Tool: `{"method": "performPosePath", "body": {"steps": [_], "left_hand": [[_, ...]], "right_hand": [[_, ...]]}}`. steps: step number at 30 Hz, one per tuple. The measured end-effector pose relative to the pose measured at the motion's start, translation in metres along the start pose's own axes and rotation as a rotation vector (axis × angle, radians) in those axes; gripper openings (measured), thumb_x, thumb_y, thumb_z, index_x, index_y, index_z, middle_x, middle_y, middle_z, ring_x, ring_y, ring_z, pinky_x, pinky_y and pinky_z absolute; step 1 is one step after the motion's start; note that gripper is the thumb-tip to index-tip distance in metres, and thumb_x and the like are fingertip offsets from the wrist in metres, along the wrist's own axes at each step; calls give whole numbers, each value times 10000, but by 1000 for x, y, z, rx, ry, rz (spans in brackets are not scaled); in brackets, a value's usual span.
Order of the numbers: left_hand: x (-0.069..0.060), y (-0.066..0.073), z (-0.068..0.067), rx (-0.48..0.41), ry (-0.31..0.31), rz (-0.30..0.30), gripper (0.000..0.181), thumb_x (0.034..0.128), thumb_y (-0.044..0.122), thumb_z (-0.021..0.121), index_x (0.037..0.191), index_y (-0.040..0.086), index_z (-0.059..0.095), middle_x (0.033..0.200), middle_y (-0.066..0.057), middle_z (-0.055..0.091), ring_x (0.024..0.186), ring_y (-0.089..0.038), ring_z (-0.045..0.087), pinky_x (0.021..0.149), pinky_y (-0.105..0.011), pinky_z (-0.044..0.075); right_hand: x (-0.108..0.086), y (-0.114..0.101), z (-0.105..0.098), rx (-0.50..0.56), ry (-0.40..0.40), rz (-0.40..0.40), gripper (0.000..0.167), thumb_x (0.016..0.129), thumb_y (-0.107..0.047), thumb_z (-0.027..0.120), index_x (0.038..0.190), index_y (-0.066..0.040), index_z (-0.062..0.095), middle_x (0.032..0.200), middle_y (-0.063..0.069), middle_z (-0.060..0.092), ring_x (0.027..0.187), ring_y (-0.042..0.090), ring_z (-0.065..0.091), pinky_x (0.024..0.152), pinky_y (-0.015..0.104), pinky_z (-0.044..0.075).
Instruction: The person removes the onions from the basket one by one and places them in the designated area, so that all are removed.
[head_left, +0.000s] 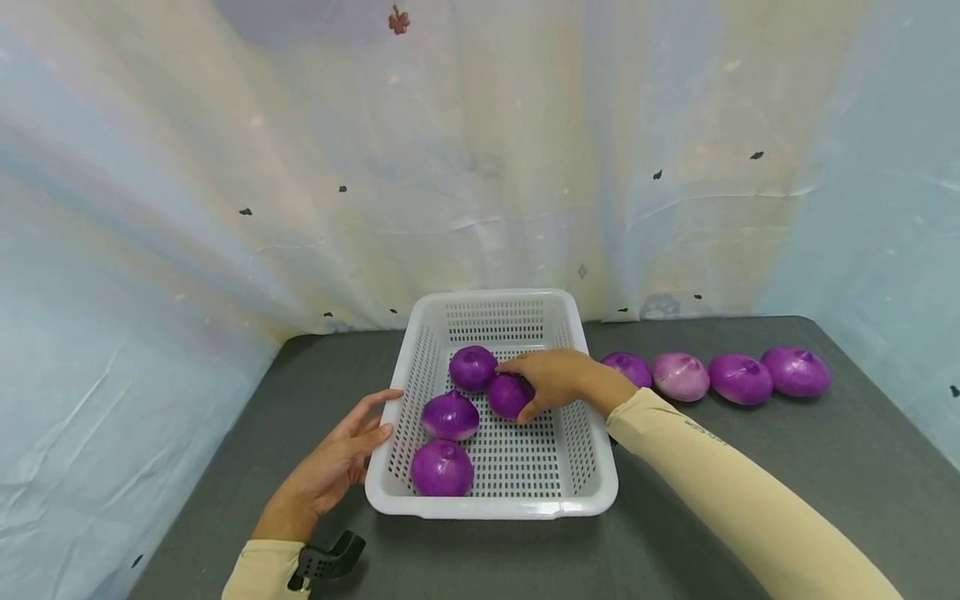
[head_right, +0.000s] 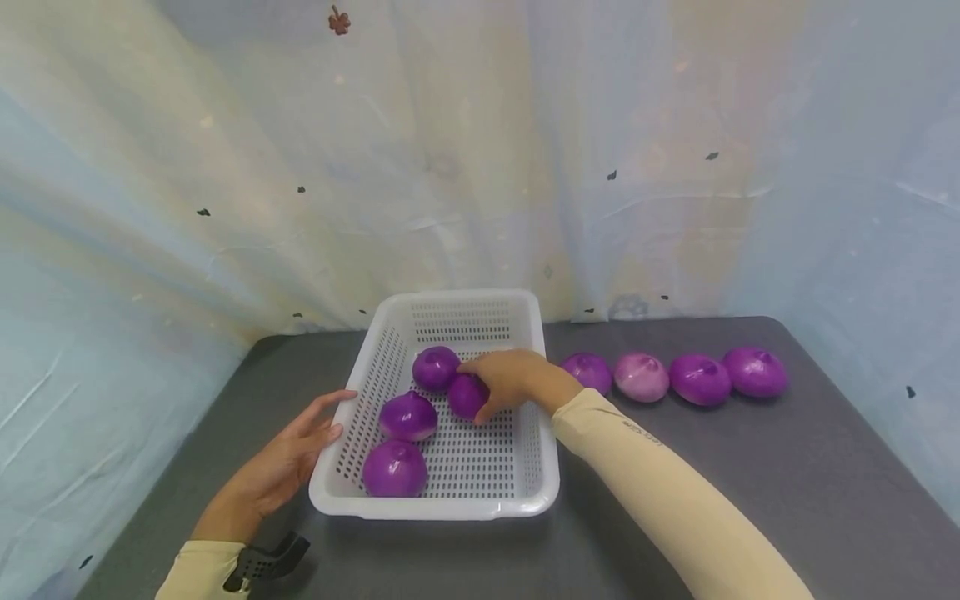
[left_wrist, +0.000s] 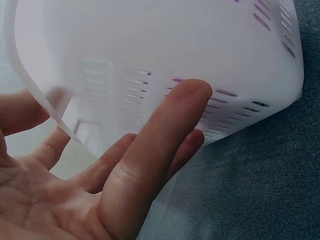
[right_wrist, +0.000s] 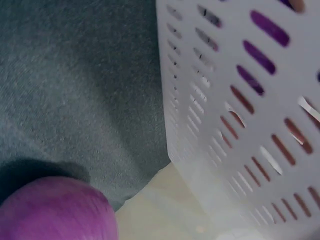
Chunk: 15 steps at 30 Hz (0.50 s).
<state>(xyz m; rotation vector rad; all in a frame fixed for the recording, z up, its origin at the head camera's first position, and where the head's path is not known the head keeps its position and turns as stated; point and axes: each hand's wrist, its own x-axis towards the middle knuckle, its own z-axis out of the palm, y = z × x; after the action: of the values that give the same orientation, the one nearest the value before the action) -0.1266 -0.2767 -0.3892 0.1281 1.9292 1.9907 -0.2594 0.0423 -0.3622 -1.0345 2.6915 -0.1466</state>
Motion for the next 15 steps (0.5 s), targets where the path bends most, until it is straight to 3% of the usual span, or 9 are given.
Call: {"method": "performPosePath", "body": {"steps": [8,15], "left_hand": [[1,0,1,-10,1,-10,547,1058,259,491,1540,268,234,1578,-175,292,1150,-239,651,827,-489,576],[1,0,-1,-21,-8,-3,535,1061,245,481,1537,266,238,1544,-128,341,1155,-242,647,821,-498,576]], "right_hand": [[-4,2,-3,69,49,-52,865,752,-456,849,1493,-233,461,1433,31,527,1246,226,572,1059,446,456],[-16,0,-12,176,82,-104,861,790,-392,838,1515,-189,422,1486,50,467,1287,231,536,1072,435,450]]}}
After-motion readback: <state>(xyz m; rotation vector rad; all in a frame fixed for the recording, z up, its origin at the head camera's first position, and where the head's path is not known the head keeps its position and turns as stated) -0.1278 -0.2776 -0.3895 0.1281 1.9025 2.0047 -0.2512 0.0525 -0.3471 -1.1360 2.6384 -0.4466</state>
